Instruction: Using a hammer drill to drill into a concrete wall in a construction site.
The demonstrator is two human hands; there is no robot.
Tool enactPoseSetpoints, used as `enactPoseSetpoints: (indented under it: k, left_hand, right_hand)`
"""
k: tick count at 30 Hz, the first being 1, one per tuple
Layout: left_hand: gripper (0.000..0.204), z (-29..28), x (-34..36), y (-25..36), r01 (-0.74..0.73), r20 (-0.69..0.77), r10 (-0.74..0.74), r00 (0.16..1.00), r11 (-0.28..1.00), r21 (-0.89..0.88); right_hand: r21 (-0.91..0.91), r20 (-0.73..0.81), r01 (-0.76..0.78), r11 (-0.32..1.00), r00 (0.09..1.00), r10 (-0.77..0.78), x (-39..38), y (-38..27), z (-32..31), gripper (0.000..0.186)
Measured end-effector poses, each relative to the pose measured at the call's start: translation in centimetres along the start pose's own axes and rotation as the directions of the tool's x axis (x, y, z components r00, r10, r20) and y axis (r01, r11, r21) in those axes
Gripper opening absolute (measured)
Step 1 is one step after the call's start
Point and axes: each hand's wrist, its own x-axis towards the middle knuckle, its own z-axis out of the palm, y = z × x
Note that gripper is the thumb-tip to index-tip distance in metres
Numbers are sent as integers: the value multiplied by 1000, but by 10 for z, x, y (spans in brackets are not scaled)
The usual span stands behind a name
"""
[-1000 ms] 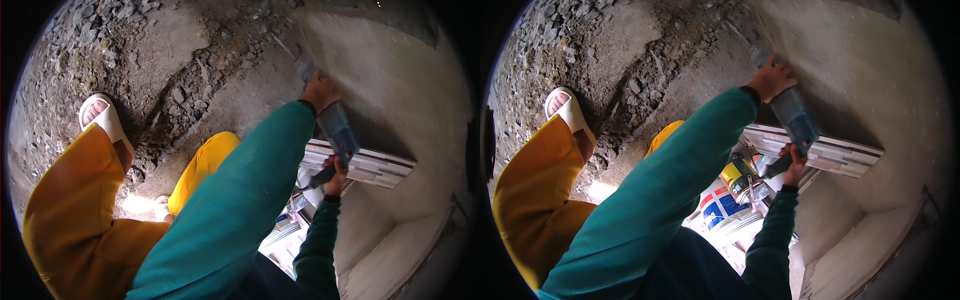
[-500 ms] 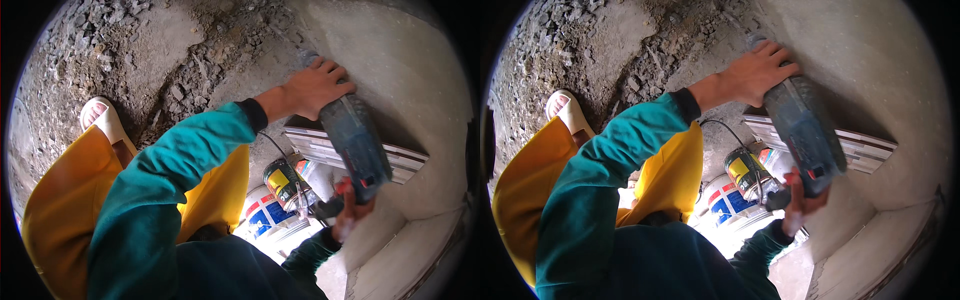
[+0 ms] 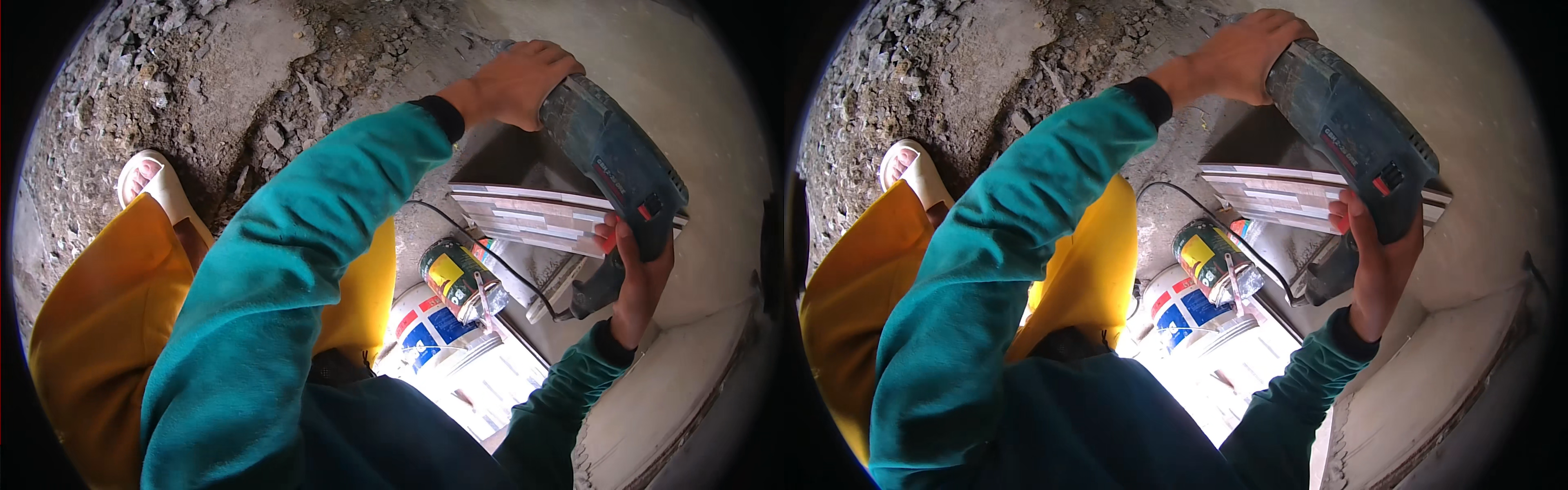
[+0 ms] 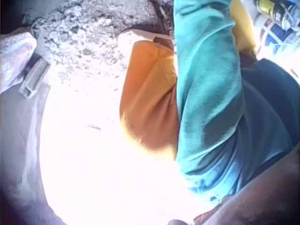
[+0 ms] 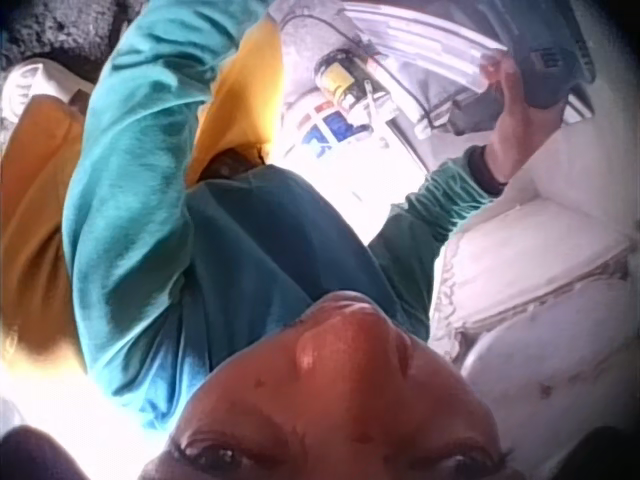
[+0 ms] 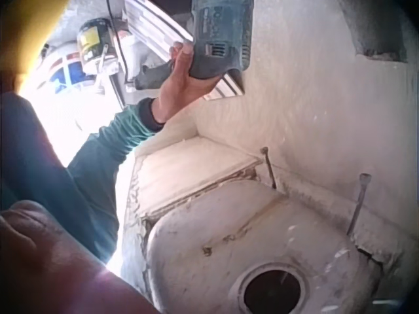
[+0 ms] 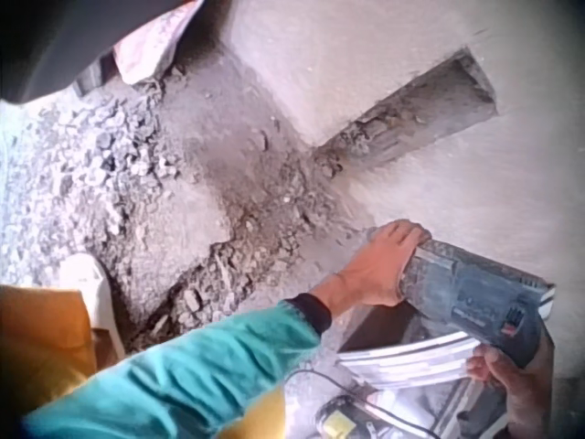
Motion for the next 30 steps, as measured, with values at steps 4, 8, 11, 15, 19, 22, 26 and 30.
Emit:
enactPoseSetpoints:
  k: [4,8,11,15,19,22,26,30]
  left_hand:
    - [80,0,-6,0,17,-15,-17,1000,999,34]
    - [80,-3,-9,-1,70,-78,-67,995,997,37]
    - [80,-3,1,-4,130,-43,-127,991,989,76]
    - [82,10,24,-9,148,6,-150,989,984,99]
    - [84,18,36,-14,169,66,-183,981,970,175]
    - [85,13,40,-17,231,51,-244,968,955,186]
    - [71,2,56,-22,288,10,-289,957,956,55]
    - [88,-3,78,-33,370,115,-373,921,928,43]
  right_hand:
    - [-9,84,-49,999,995,49,1,-4,-1,31]
    - [-104,121,29,994,993,-16,12,-8,-3,29]
    - [-120,164,-53,991,984,72,32,-11,-13,29]
    - [-128,186,-72,989,978,95,65,-8,-28,32]
    - [-51,177,-179,982,967,186,84,2,-36,30]
    - [-127,232,-173,977,952,199,101,-4,-42,28]
    - [-228,249,-175,958,940,231,139,-27,-51,32]
    - [-293,308,-140,946,923,232,174,-44,-54,33]
